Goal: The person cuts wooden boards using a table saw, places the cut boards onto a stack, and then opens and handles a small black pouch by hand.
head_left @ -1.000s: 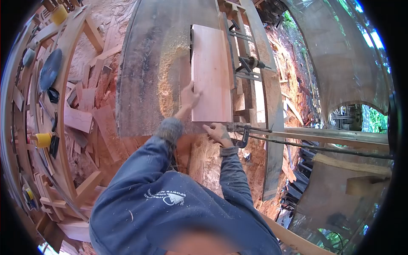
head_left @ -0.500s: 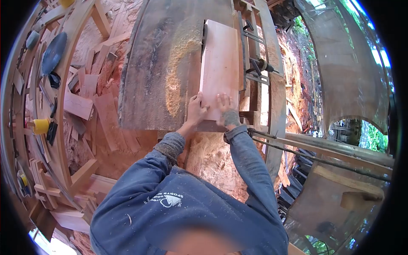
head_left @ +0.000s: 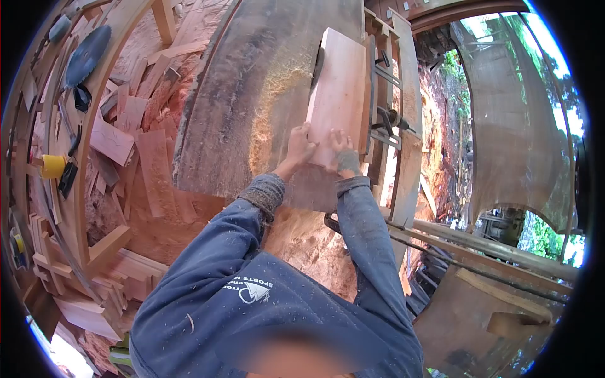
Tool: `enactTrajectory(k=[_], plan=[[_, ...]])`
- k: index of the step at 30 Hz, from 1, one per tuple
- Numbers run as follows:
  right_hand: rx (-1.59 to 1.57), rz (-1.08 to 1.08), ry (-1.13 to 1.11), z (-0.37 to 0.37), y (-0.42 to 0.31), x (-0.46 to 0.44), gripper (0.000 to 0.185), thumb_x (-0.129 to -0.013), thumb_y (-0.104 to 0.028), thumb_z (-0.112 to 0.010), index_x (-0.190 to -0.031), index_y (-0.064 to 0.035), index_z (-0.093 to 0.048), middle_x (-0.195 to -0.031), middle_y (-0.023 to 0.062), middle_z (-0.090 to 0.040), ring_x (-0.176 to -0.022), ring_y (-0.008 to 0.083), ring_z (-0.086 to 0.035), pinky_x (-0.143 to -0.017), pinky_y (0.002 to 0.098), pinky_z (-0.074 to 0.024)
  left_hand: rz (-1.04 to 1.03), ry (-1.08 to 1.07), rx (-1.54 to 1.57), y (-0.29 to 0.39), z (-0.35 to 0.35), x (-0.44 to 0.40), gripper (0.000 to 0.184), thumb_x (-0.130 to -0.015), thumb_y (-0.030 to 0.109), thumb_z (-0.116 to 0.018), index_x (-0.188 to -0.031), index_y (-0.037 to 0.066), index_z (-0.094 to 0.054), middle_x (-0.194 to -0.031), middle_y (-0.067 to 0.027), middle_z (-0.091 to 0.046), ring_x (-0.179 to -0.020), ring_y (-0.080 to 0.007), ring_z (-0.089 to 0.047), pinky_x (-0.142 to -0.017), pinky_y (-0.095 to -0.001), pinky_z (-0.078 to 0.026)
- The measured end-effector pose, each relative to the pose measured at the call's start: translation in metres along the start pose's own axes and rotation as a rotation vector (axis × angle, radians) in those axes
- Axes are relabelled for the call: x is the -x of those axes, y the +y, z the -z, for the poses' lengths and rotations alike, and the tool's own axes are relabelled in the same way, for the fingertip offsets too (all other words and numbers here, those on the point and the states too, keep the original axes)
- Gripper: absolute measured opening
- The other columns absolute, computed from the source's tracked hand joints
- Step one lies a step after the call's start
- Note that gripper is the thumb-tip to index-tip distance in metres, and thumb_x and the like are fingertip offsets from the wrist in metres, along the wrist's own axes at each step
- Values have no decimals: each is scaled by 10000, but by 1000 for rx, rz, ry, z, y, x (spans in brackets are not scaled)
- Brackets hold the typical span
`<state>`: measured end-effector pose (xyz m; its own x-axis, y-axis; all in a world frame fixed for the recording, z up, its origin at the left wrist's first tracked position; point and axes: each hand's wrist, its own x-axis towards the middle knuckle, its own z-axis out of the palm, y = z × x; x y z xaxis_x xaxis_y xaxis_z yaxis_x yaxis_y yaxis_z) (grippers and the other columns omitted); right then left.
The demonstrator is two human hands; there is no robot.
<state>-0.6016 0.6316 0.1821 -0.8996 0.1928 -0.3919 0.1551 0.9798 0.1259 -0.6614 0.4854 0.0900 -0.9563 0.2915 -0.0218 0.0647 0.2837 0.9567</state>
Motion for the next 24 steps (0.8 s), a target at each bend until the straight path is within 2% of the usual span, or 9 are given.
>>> enactTrajectory(k=[4, 7, 10, 13, 15, 17, 19, 24], plan=[[-64, -3, 28, 2, 9, -26, 1250, -610, -261, -919, -1658, -241, -237, -1691, 144, -268, -1532, 427, -328, -1126, 644, -441, -50, 24, -15, 10, 4, -24, 558, -781, 84, -799, -1285, -66, -611, -1102, -313, -678, -1099, -486, -634, -971, -499, -520], [-77, -43, -27, 9, 12, -44, 1289, -598, -265, -934, -1666, -287, -211, -1712, 134, -234, -1556, 410, -287, -1149, 656, -409, 42, 0, 92, 11, 8, -30, 436, -890, 129, -724, -1282, -38, -634, -1097, -319, -689, -1080, -474, -656, -941, -500, -527], [-70, -93, -28, 15, 11, -57, 1323, -585, -259, -947, -1669, -319, -190, -1723, 122, -216, -1572, 392, -257, -1170, 661, -381, 43, 77, 171, 11, 24, -21, 330, -1009, 226, -606, -1220, -16, -683, -1115, -295, -708, -1084, -454, -670, -922, -502, -524], [-80, -112, -29, 18, 14, -78, 1350, -562, -262, -951, -1671, -316, -185, -1727, 115, -210, -1580, 372, -247, -1181, 676, -360, 169, 183, 180, 16, 73, -19, 397, -1068, 329, -520, -1141, -5, -720, -1079, -259, -735, -1044, -417, -706, -886, -487, -535], [-88, -90, -15, 22, 19, -88, 1352, -556, -274, -945, -1672, -315, -182, -1733, 109, -199, -1584, 364, -240, -1195, 670, -348, 303, 195, -8, -13, 97, -42, 389, -1070, 328, -525, -1111, 5, -736, -1004, -243, -748, -972, -382, -733, -840, -471, -545], [-93, -97, -25, 26, 21, -92, 1356, -550, -279, -941, -1673, -311, -182, -1737, 102, -191, -1587, 356, -233, -1205, 662, -340, 198, 302, 15, -9, 139, -56, 382, -1070, 319, -524, -1117, 5, -735, -971, -255, -742, -925, -391, -735, -809, -475, -548], [-94, -119, -39, 37, 17, -104, 1361, -544, -275, -941, -1673, -307, -183, -1741, 95, -185, -1590, 348, -228, -1214, 653, -337, 146, 414, -3, -21, 163, -80, 401, -1065, 352, -539, -1112, 8, -740, -927, -206, -748, -869, -323, -724, -796, -419, -536], [-92, -133, -59, 54, 18, -127, 1350, -552, -237, -937, -1674, -303, -190, -1744, 88, -184, -1592, 342, -222, -1220, 639, -341, 41, 511, -202, -50, 211, -138, 369, -1045, 324, -564, -1110, 9, -746, -954, -215, -750, -910, -354, -726, -821, -423, -538]])
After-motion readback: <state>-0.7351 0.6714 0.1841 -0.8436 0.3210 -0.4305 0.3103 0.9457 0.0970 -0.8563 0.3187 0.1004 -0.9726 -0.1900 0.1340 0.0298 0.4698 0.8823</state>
